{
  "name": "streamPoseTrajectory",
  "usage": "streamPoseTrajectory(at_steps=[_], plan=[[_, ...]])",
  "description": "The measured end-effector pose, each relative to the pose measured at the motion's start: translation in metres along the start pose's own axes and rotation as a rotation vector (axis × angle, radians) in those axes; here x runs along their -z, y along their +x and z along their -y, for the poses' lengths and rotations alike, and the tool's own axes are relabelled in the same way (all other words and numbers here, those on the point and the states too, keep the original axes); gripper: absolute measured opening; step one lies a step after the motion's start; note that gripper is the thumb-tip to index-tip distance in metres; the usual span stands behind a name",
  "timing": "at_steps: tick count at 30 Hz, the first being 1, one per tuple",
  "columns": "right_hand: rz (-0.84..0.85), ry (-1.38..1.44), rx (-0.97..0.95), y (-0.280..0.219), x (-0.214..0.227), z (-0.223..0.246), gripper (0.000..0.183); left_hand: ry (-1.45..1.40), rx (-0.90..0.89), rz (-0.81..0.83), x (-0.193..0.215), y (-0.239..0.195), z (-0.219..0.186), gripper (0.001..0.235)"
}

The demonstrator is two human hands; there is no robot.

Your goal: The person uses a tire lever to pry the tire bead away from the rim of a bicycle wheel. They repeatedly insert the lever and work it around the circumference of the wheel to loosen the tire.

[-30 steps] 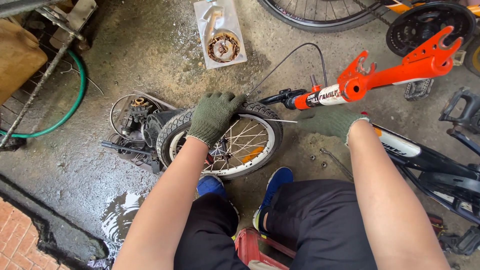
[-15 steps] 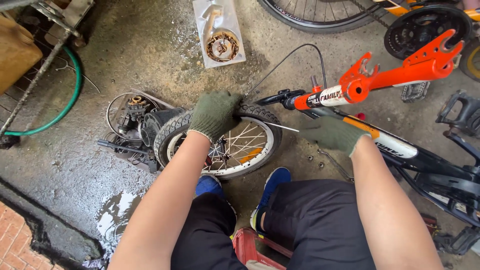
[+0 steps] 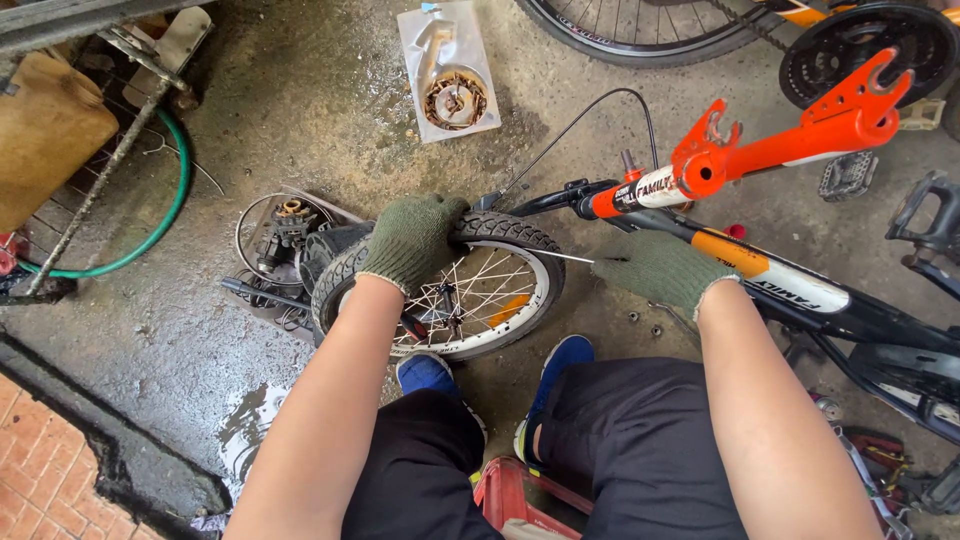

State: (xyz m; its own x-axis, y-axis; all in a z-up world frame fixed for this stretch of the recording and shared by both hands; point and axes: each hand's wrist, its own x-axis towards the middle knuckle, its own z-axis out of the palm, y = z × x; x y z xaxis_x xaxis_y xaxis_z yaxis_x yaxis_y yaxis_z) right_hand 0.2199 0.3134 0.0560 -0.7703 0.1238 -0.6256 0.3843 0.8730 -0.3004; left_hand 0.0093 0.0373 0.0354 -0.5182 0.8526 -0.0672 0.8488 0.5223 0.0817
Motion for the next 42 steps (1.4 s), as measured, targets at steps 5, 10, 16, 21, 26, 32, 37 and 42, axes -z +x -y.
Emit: streamPoseTrajectory(at_steps=[5,10,16,21,26,32,37,42], plan=[[0.022,0.451,-0.056,-0.02,0.012,0.012,0.053,-0.001,-0.001,-0.035,0.004,-0.006,-0.002,0.032],[-0.068,0.882,-0.19,-0.016,-0.014,-0.003,0.047,-0.065,-0.011,-0.027,0.003,-0.009,-0.001,0.03],[-0.109,0.319,0.029,-0.019,-0.019,0.008,0.046,-0.015,-0.043,-0.02,-0.002,-0.016,0.002,0.039],[-0.207,0.257,-0.002,-0.04,-0.024,0.048,0.058,-0.079,-0.011,-0.087,0.015,-0.03,-0.005,0.032],[0.007,0.154,0.089,-0.006,0.008,-0.001,0.051,-0.061,-0.002,-0.07,0.016,-0.042,-0.01,0.033],[0.177,0.252,0.042,-0.001,0.034,0.001,0.065,-0.167,0.038,0.037,0.017,-0.046,-0.006,0.049],[0.239,0.346,0.034,0.004,0.027,-0.008,0.055,-0.14,0.043,0.063,0.024,-0.048,-0.01,0.047],[0.096,-0.128,0.672,0.039,-0.005,-0.032,0.049,-0.182,0.052,0.085,0.026,-0.048,-0.016,0.05]])
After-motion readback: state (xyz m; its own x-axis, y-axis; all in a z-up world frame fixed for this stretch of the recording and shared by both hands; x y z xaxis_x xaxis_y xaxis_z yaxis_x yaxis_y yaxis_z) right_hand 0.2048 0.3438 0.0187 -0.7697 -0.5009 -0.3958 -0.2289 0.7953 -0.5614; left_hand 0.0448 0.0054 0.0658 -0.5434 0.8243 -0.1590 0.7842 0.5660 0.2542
